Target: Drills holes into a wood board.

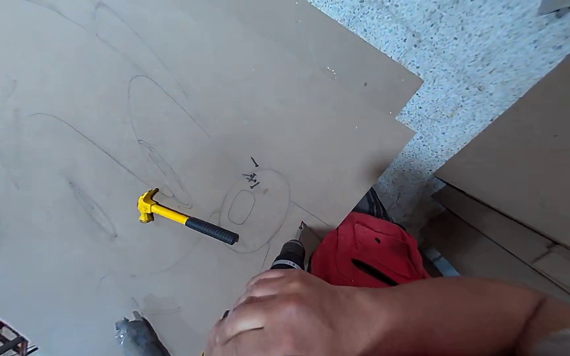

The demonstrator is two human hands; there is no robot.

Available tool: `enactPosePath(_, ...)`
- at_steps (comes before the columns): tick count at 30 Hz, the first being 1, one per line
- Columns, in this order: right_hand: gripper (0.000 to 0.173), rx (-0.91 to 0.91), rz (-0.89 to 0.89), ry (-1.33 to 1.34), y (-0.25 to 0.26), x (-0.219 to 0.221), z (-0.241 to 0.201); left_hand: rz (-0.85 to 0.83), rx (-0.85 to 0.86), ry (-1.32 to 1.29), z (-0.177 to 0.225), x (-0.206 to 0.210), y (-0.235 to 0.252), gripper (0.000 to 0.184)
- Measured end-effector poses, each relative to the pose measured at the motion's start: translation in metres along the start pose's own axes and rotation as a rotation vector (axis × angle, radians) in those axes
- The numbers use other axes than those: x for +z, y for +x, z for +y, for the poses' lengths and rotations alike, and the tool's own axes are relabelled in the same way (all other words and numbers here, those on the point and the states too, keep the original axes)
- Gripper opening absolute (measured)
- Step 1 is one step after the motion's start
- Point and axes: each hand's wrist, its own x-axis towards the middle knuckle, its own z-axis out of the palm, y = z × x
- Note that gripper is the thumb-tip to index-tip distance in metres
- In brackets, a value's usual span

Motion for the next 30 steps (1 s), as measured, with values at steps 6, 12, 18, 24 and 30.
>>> enactPosePath(6,0.030,0.107,0.089,0.025,-0.008,-0.004,0.010,0.033,-0.019,-0.044,0.029,-0.011,0.022,0.044)
enactPosePath(12,0.032,0.012,0.156,0.073,-0.013,0.000,0.023,0.087,-0.165,-0.380,0.064,-0.018,0.043,0.019)
enactPosePath(18,0.034,0.009,0.172,0.101,-0.012,-0.001,0.028,0.061,0.072,-0.015,0.020,-0.004,0.033,0.028)
enactPosePath(24,0.033,0.008,0.181,0.128,-0.012,-0.002,0.032,0.020,0.026,0.008,0.022,-0.004,0.038,0.032)
enactPosePath(30,0.035,0.000,0.193,0.134,-0.014,-0.002,0.036,-0.001,0.021,-0.016,0.015,-0.002,0.040,0.036)
